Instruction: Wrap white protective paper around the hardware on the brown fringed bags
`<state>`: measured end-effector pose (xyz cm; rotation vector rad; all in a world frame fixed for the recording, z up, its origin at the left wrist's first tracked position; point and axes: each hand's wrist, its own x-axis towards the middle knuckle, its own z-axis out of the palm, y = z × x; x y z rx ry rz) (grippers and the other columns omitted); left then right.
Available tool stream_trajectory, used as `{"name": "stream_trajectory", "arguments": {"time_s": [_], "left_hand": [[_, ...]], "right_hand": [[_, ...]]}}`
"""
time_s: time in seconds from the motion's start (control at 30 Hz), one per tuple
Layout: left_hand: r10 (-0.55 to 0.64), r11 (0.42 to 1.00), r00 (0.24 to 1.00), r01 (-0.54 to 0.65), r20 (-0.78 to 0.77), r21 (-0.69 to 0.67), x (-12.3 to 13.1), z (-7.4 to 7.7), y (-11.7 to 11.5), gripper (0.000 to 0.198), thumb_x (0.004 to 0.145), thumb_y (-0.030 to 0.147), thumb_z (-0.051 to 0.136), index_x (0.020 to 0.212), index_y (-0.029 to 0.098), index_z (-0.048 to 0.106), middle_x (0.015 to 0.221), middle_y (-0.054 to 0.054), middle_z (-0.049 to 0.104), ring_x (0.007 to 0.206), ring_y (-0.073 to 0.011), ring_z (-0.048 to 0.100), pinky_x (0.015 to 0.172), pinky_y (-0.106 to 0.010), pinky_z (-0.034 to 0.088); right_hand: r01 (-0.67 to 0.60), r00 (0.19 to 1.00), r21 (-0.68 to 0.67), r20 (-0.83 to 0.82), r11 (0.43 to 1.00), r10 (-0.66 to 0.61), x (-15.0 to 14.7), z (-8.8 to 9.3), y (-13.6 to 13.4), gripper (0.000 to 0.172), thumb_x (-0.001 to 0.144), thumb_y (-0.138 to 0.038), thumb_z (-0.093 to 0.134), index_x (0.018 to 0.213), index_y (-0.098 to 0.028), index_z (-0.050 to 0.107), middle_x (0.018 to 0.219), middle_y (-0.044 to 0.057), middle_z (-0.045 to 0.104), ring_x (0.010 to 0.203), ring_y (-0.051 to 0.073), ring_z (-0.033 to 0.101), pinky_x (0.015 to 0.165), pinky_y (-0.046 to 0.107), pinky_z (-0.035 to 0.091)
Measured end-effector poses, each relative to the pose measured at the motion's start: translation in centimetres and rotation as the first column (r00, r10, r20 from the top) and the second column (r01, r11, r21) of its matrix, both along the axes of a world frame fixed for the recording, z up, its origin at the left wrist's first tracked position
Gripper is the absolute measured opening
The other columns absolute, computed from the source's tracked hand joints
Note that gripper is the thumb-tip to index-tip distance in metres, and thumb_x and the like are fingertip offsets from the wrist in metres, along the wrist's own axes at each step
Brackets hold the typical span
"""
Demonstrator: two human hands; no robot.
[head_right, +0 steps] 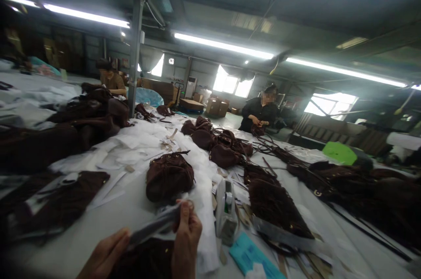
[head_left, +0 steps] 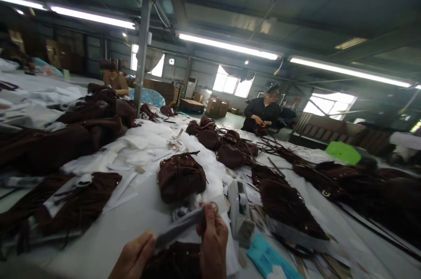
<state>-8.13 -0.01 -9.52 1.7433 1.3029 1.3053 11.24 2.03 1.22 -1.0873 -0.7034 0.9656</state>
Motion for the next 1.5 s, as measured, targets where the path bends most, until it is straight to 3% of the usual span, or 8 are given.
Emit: {"name": "stream_trajectory", "arguments": {"time_s": [0.17, 0.43, 0.53, 0.73, 0.9, 0.97, 1.07, 1.5], "left_hand": [[-0.231, 0.962, 0.973, 0.23, 0.014, -0.149, -1.5, 3.0, 1.2, 0.04, 0.091, 0.048, 0.044, 0.067, 0.019, 0.057, 0.067, 0.0, 0.056, 0.067, -0.0158, 0.053, 0.065, -0.025, 0.043], [-0.095, 0.869, 0.863, 0.315, 0.496, -0.381, -3.1, -0.9, 0.9, 0.043, 0.078, 0.052, 0.064, 0.105, 0.019, 0.068, 0.094, -0.003, 0.072, 0.089, -0.0223, 0.063, 0.081, -0.03, 0.049], [-0.065, 0.847, 0.834, 0.336, 0.548, -0.412, -3.7, -0.3, 1.8, 0.047, 0.074, 0.052, 0.067, 0.106, 0.017, 0.069, 0.093, -0.005, 0.074, 0.087, -0.0238, 0.065, 0.081, -0.034, 0.051], [-0.172, 0.958, 0.942, 0.228, 0.289, -0.173, -2.5, 9.0, 4.8, 0.047, 0.086, 0.049, 0.051, 0.114, 0.014, 0.065, 0.107, -0.011, 0.07, 0.104, -0.0252, 0.061, 0.095, -0.036, 0.045], [-0.594, 0.788, 0.789, 0.61, 0.156, -0.087, 3.2, 14.7, 4.0, 0.048, 0.087, 0.049, 0.05, 0.12, 0.016, 0.061, 0.087, -0.006, 0.069, 0.07, -0.0166, 0.06, 0.065, -0.023, 0.048], [-0.612, 0.768, 0.776, 0.629, 0.155, -0.116, 4.9, 14.3, 3.5, 0.044, 0.09, 0.05, 0.045, 0.099, 0.014, 0.068, 0.065, 0.0, 0.06, 0.051, -0.0104, 0.047, 0.05, -0.019, 0.038], [-0.475, 0.851, 0.857, 0.505, 0.202, -0.142, 6.0, 12.1, 3.6, 0.043, 0.09, 0.05, 0.045, 0.071, 0.014, 0.059, 0.055, 0.005, 0.044, 0.048, -0.0078, 0.034, 0.045, -0.019, 0.028], [-0.389, 0.89, 0.903, 0.419, 0.18, -0.179, 6.4, 7.7, 3.1, 0.041, 0.09, 0.055, 0.042, 0.069, 0.019, 0.045, 0.055, 0.004, 0.048, 0.051, -0.0104, 0.042, 0.049, -0.021, 0.033]], "right_hand": [[0.147, 0.979, -0.052, -0.133, 0.988, -0.153, 1.1, -0.8, 0.3, 0.048, 0.063, -0.059, 0.075, 0.083, -0.015, 0.068, 0.056, -0.008, 0.045, 0.051, 0.006, 0.036, 0.045, 0.017, 0.03], [0.184, 0.96, -0.098, -0.198, 0.978, -0.2, 0.6, -0.6, 0.6, 0.054, 0.056, -0.058, 0.079, 0.087, -0.014, 0.069, 0.067, -0.004, 0.058, 0.057, 0.007, 0.045, 0.046, 0.017, 0.033], [0.116, 0.991, -0.036, -0.07, 0.993, -0.118, 0.7, -0.1, 0.4, 0.051, 0.064, -0.059, 0.074, 0.088, -0.014, 0.068, 0.059, -0.006, 0.05, 0.054, 0.008, 0.041, 0.047, 0.019, 0.032], [-0.002, 0.984, 0.015, 0.178, 1.0, -0.001, 0.2, 1.5, -0.4, 0.054, 0.073, -0.065, 0.064, 0.088, -0.013, 0.067, 0.055, -0.006, 0.044, 0.053, 0.009, 0.038, 0.049, 0.022, 0.03], [-0.067, 0.943, 0.025, 0.328, 0.997, 0.056, -0.1, 1.8, -1.0, 0.052, 0.078, -0.065, 0.056, 0.074, -0.014, 0.066, 0.052, -0.005, 0.041, 0.051, 0.009, 0.035, 0.047, 0.022, 0.029], [-0.071, 0.948, 0.03, 0.312, 0.997, 0.058, 0.2, 0.9, -0.9, 0.051, 0.075, -0.065, 0.06, 0.074, -0.015, 0.067, 0.05, -0.006, 0.039, 0.049, 0.009, 0.034, 0.045, 0.022, 0.029], [-0.086, 0.964, 0.035, 0.254, 0.996, 0.075, 0.4, -0.8, -0.7, 0.054, 0.068, -0.062, 0.068, 0.093, -0.015, 0.069, 0.048, -0.007, 0.04, 0.046, 0.009, 0.035, 0.043, 0.022, 0.031], [-0.163, 0.984, 0.068, -0.061, 0.984, 0.167, 1.3, -2.8, -0.9, 0.049, 0.062, -0.048, 0.08, 0.099, -0.019, 0.067, 0.052, -0.007, 0.047, 0.043, 0.008, 0.039, 0.043, 0.02, 0.037]]}}
